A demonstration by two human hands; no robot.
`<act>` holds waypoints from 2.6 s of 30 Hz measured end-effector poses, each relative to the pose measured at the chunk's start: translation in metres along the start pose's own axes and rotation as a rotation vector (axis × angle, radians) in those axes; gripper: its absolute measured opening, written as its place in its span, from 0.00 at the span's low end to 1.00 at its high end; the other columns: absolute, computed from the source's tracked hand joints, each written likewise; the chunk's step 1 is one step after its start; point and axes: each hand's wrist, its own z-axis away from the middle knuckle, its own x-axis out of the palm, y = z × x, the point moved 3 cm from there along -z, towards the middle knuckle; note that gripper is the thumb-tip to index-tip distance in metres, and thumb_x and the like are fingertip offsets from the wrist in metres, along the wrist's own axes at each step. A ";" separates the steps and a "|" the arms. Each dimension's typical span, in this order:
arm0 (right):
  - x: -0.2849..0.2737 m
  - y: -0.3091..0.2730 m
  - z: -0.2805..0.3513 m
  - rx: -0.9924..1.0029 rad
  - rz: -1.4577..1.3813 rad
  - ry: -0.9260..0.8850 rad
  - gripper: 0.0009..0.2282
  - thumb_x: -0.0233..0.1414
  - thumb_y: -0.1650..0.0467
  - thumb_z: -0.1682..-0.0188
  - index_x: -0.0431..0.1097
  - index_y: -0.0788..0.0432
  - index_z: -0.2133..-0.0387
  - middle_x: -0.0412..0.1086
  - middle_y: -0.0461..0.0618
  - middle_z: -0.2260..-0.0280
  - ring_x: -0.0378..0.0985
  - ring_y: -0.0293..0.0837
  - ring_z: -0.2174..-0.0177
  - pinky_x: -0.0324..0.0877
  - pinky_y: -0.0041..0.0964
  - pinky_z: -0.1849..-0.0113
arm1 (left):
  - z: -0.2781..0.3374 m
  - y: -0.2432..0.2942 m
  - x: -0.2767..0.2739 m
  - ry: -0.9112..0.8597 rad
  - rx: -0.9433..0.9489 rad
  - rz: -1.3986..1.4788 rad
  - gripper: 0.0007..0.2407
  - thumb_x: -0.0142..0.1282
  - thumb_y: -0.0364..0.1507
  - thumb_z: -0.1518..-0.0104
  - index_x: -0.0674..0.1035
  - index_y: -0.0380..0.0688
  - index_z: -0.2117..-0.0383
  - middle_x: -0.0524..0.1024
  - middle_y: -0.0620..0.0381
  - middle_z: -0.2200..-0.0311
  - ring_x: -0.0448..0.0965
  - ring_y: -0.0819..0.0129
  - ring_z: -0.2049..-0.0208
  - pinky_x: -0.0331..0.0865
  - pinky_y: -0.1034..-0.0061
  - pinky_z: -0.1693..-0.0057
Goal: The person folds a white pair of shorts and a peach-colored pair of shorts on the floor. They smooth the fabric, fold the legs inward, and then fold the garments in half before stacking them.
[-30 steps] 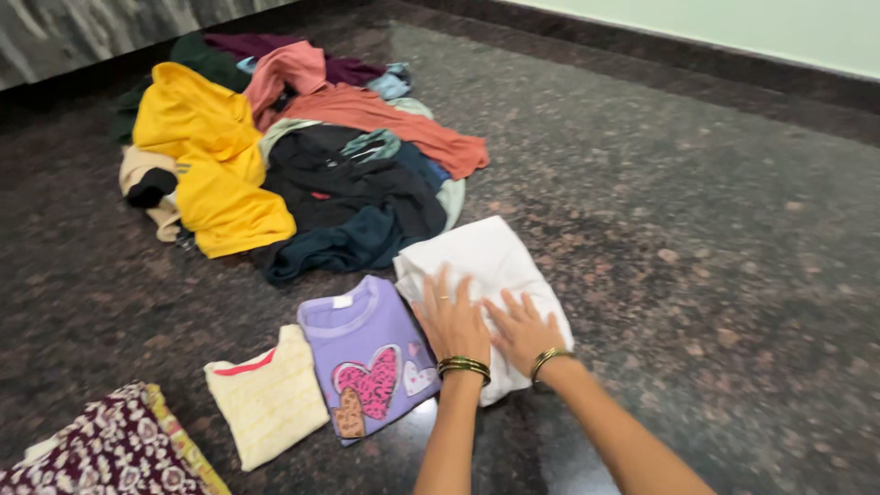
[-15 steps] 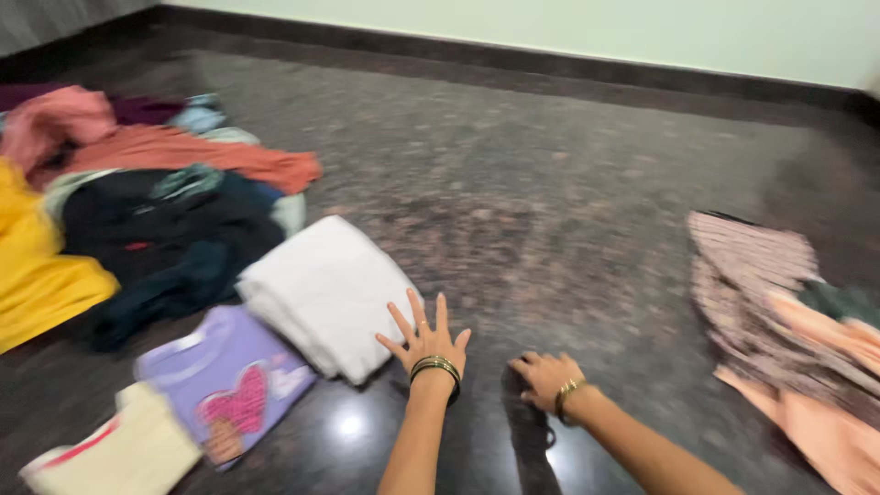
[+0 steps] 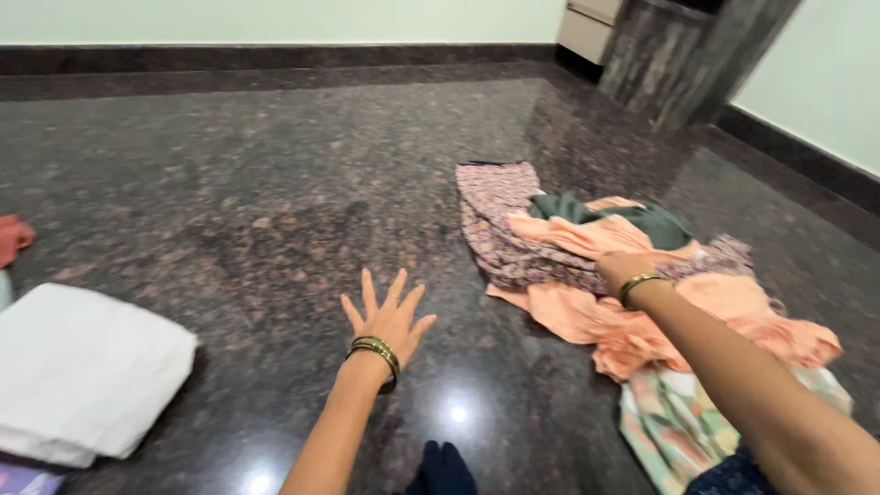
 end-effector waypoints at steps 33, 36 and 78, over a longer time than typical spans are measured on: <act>0.086 0.041 0.086 0.617 -0.453 -0.021 0.13 0.56 0.60 0.49 0.75 0.59 0.62 0.75 0.58 0.61 0.76 0.54 0.59 0.70 0.48 0.55 | -0.087 0.094 0.115 -0.255 0.144 0.415 0.20 0.53 0.52 0.43 0.80 0.64 0.48 0.77 0.54 0.45 0.69 0.44 0.36 0.64 0.45 0.32; 0.021 -0.019 0.072 0.360 -0.492 0.151 0.14 0.56 0.60 0.48 0.74 0.60 0.64 0.74 0.57 0.63 0.75 0.53 0.60 0.69 0.48 0.56 | -0.096 0.108 0.152 -0.640 -0.342 1.061 0.25 0.45 0.52 0.41 0.70 0.59 0.39 0.74 0.57 0.41 0.65 0.48 0.38 0.62 0.35 0.38; -0.208 -0.282 0.150 -0.632 -1.569 0.470 0.43 0.68 0.71 0.69 0.50 0.59 0.38 0.63 0.54 0.44 0.66 0.46 0.44 0.65 0.45 0.48 | -0.018 0.032 -0.165 0.031 0.104 2.055 0.19 0.55 0.32 0.41 0.71 0.50 0.43 0.76 0.57 0.49 0.78 0.57 0.48 0.77 0.47 0.51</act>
